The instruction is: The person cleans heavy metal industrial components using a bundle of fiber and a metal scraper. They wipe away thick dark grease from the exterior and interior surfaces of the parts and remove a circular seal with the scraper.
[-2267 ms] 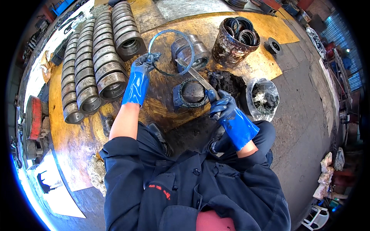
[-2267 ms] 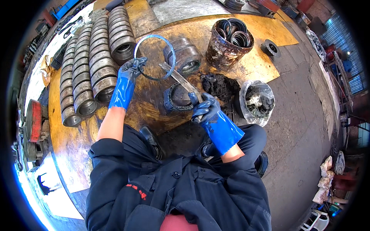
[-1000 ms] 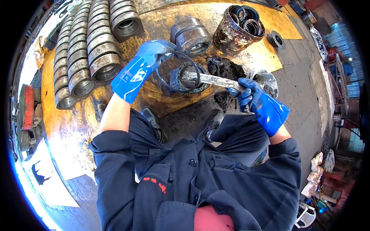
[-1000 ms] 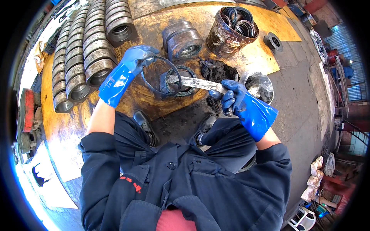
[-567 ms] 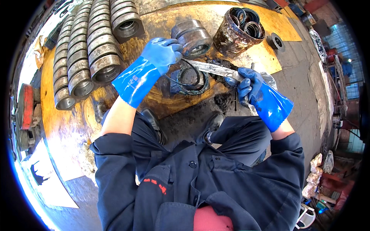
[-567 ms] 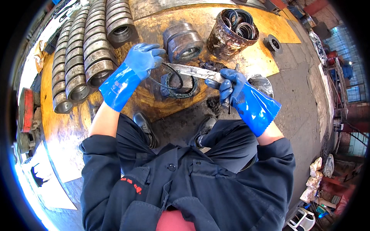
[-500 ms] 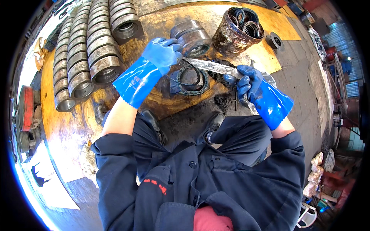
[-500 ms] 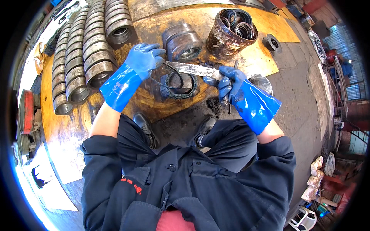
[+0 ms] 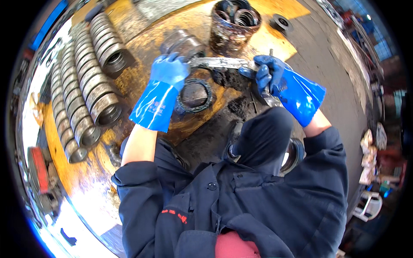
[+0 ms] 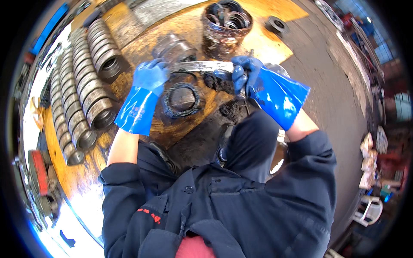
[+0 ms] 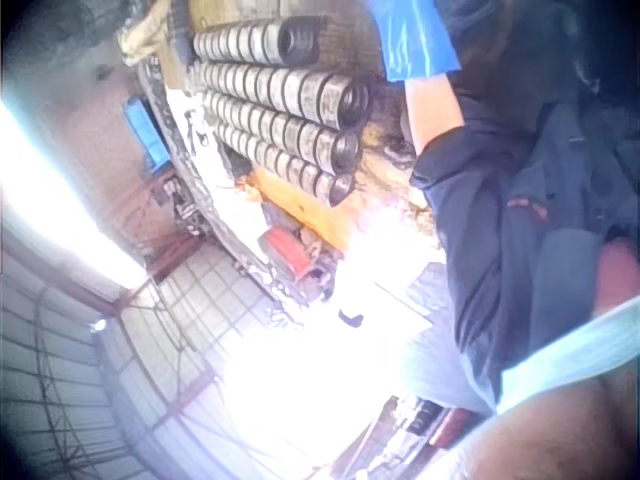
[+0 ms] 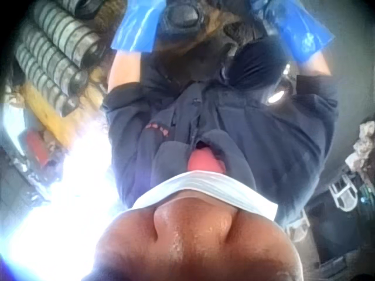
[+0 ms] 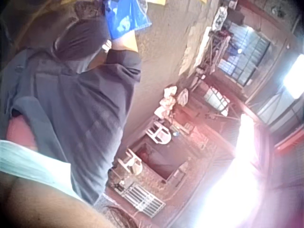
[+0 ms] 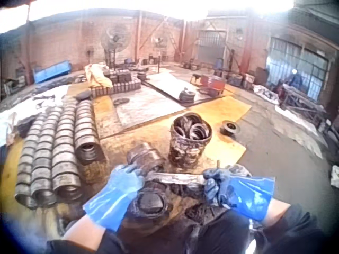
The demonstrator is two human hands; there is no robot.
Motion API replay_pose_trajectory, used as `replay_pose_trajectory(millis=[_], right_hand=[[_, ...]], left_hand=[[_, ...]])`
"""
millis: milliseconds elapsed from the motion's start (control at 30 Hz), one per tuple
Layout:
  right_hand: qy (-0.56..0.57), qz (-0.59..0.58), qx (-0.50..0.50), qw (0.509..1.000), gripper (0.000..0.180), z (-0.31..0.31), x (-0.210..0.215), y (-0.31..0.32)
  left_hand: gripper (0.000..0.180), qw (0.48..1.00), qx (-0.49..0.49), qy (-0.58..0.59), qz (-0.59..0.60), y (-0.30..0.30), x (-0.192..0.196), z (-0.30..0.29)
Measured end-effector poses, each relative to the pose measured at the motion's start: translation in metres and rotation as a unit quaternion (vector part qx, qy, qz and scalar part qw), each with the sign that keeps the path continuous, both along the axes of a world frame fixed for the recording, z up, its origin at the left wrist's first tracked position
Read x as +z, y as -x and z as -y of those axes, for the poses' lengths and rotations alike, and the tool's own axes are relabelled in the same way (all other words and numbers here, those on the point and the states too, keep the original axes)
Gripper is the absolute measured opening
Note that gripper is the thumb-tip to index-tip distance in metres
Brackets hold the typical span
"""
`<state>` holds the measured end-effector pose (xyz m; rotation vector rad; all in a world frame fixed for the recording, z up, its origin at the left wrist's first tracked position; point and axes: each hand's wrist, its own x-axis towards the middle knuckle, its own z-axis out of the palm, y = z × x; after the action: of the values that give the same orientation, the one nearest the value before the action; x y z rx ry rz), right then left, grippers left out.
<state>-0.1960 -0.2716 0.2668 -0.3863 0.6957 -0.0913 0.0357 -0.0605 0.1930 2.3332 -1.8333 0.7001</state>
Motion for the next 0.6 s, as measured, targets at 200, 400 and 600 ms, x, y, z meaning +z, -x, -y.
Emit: replay_pose_trajectory(millis=[200, 400, 600], right_hand=[[0.155, -0.073, -0.035, 0.985, 0.020, 0.064, -0.018, 0.048], [0.489, -0.361, -0.091, 0.789, 0.016, 0.134, -0.198, 0.140], [0.751, -0.494, 0.158, 0.409, 0.025, 0.124, -0.305, 0.148]], left_hand=[[0.022, 0.976, -0.003, 0.136, -0.172, -0.035, -0.024, -0.002], [0.018, 0.749, 0.064, 0.286, -0.595, -0.067, -0.063, -0.006], [0.015, 0.537, 0.071, 0.339, -0.769, -0.072, -0.055, -0.026]])
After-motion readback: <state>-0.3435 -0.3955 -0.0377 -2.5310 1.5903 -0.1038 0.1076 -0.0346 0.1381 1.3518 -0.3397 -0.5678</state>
